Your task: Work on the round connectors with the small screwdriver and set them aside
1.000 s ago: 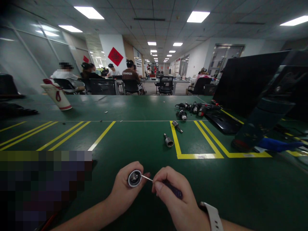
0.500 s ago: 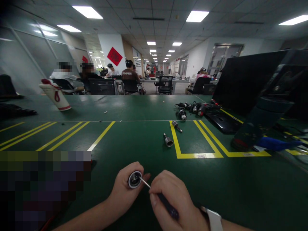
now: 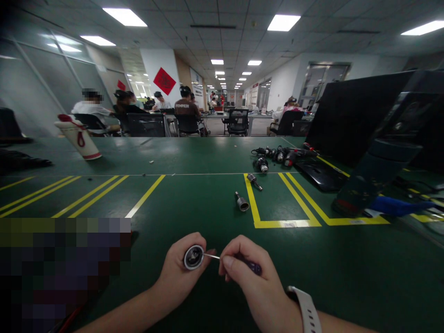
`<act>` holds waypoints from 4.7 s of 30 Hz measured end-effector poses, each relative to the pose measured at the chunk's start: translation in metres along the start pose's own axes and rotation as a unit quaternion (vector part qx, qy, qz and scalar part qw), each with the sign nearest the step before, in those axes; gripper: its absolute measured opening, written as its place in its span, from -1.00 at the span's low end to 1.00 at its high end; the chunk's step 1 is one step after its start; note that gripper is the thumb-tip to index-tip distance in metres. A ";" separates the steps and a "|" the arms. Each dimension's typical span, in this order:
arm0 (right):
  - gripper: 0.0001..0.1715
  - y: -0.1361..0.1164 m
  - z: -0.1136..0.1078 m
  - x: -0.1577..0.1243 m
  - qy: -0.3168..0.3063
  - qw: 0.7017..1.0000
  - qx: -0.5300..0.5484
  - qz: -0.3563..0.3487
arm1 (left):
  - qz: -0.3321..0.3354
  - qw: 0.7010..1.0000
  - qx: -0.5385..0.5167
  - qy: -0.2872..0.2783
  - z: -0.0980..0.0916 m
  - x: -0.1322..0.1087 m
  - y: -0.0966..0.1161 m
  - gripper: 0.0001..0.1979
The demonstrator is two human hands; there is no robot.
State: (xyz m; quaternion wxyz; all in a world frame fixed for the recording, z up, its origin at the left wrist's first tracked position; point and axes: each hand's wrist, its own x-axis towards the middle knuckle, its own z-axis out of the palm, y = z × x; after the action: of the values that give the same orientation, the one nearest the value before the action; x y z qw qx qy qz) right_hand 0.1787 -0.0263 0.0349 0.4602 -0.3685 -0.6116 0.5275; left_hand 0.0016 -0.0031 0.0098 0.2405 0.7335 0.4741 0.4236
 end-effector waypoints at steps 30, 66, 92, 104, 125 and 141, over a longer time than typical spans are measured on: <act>-0.79 -0.024 0.000 -0.006 -0.039 0.974 -0.192 -0.113 | 0.024 0.998 0.064 -0.011 0.002 -0.003 0.001 -0.81; -0.80 -0.027 -0.003 -0.005 -0.073 0.931 -0.274 -0.229 | 0.031 0.998 0.048 -0.032 0.001 0.000 0.002 -0.83; -0.81 -0.025 -0.006 -0.004 -0.069 0.955 -0.200 -0.207 | 0.061 0.997 0.047 -0.004 0.000 -0.003 0.000 -0.79; -0.71 -0.030 -0.005 -0.004 -0.039 0.961 -0.206 -0.183 | 0.136 0.985 0.107 -0.017 -0.001 -0.002 0.008 -0.81; -0.68 -0.024 -0.008 -0.004 -0.014 0.974 -0.175 -0.142 | 0.116 0.987 0.106 -0.028 -0.001 -0.003 0.007 -0.82; -0.66 -0.021 -0.005 0.001 -0.015 0.984 -0.169 -0.054 | 0.101 0.987 0.113 -0.048 0.001 -0.004 0.008 -0.84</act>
State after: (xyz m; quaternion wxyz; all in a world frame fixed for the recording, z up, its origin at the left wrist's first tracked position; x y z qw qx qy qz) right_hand 0.1834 -0.0276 0.0558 0.4101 -0.3990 -0.7179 0.3966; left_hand 0.0054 -0.0098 0.0144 0.1340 0.8196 0.4304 0.3537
